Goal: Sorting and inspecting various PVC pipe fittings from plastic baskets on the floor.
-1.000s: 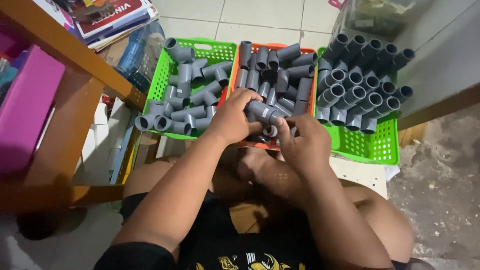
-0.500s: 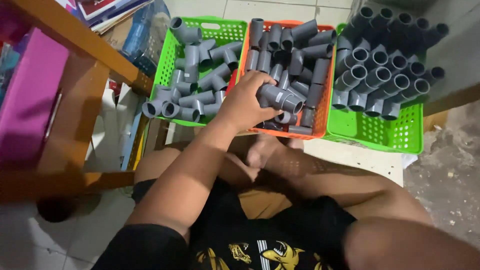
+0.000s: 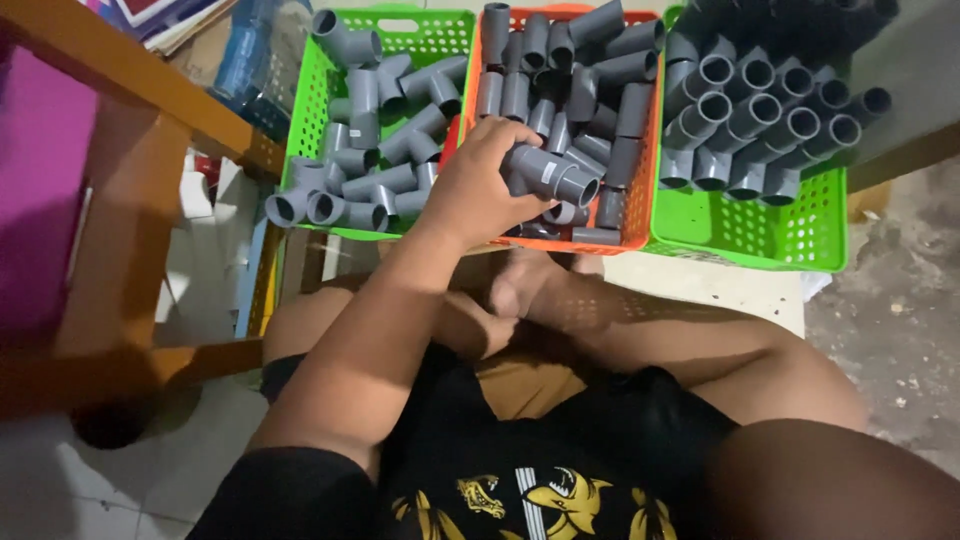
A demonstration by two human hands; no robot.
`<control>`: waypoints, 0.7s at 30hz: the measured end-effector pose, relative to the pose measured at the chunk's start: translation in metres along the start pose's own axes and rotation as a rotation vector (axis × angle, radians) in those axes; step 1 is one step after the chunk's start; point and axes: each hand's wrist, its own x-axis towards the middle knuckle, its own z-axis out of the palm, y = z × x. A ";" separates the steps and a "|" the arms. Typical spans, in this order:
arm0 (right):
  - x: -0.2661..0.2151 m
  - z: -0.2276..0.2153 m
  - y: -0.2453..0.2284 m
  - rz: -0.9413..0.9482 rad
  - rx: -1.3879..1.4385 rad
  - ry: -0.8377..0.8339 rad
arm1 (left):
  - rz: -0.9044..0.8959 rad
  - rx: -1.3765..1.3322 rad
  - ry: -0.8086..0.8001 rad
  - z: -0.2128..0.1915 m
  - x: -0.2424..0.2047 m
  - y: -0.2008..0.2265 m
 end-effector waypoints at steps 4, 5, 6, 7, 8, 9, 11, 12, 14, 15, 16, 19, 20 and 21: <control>-0.058 0.016 0.018 -0.036 0.024 0.241 | 0.002 0.017 0.009 0.002 -0.002 0.001; -0.092 0.030 0.024 -0.072 0.024 0.343 | 0.018 0.006 0.014 0.001 -0.001 -0.002; -0.069 0.017 0.016 -0.079 0.018 0.344 | 0.018 0.003 0.022 0.003 -0.001 -0.001; -0.046 0.007 0.011 -0.050 0.061 0.175 | 0.030 -0.006 0.020 0.001 -0.001 -0.001; -0.022 -0.002 0.006 -0.021 0.103 0.006 | 0.042 -0.016 0.017 -0.001 -0.001 -0.002; 0.034 -0.027 0.012 -0.016 0.096 0.004 | 0.037 -0.010 0.023 0.001 0.000 -0.004; 0.120 -0.039 -0.026 0.337 1.743 -0.261 | 0.031 -0.021 0.018 0.004 -0.001 -0.010; 0.190 -0.067 -0.041 0.342 1.736 -0.252 | 0.022 -0.018 0.023 0.001 -0.005 -0.011; 0.332 -0.080 -0.068 0.467 1.537 -0.384 | 0.065 -0.068 0.047 0.002 -0.005 -0.009; 0.261 -0.090 -0.062 0.466 1.527 -0.398 | 0.076 -0.066 0.057 0.000 -0.004 -0.008; 0.194 -0.077 -0.048 0.732 2.050 -0.337 | 0.045 -0.096 0.047 -0.002 -0.004 -0.006; -0.121 -0.013 0.021 1.621 3.093 -0.006 | 0.021 -0.145 0.041 -0.003 -0.006 -0.005; -0.262 -0.036 0.018 2.378 3.463 0.386 | 0.026 -0.159 0.039 -0.002 -0.006 -0.006; -0.265 -0.042 0.004 2.378 3.453 0.390 | 0.029 -0.157 0.047 -0.003 -0.005 -0.006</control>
